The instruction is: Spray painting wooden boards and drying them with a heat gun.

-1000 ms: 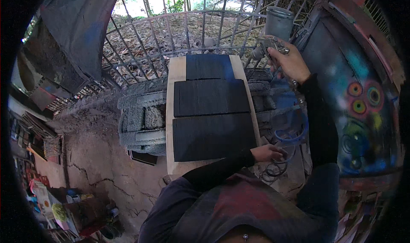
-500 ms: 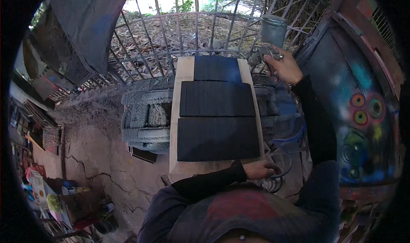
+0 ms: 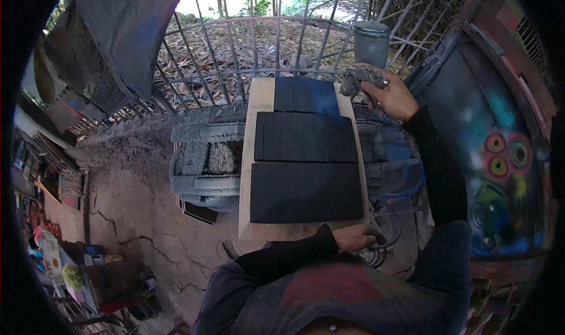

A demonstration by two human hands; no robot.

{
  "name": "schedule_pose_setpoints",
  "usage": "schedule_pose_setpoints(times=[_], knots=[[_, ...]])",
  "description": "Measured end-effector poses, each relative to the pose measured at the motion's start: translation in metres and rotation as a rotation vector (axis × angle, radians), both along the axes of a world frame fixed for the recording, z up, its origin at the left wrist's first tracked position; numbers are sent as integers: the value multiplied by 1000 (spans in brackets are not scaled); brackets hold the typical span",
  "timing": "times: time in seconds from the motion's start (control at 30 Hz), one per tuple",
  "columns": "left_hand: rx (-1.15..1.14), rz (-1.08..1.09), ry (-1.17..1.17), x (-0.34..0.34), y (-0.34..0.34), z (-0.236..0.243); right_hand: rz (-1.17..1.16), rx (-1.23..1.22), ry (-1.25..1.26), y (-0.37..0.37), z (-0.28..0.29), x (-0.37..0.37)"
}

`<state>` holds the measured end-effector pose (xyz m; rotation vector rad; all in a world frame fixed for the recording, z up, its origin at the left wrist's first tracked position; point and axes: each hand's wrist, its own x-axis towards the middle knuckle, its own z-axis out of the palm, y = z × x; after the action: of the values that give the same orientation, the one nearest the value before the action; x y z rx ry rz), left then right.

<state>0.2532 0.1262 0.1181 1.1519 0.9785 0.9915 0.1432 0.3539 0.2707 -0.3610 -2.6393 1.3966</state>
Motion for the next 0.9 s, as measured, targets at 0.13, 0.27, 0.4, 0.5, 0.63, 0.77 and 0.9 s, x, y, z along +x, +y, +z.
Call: schedule_pose_setpoints(times=[0.13,0.27,0.4,0.5,0.63,0.77,0.9], knots=[[-113,-61,6,-7,-9,-1,-41,30,-17,-6,1,-12],[-129,-15,22,-17,-20,7,-63,77,85,-14,-7,-30],[-193,-38,-69,-24,-25,8,-100,82,106,-21,-10,-43],[-112,-8,23,-28,-32,8,-78,0,96,-28,-8,-49],[-125,24,6,-33,-39,6,-29,18,89,-45,-5,-60],[-162,14,-33,-36,-44,0,10,17,109,-61,-4,-67],[-159,10,-36,-38,-48,-4,110,53,124,-71,3,-65]])
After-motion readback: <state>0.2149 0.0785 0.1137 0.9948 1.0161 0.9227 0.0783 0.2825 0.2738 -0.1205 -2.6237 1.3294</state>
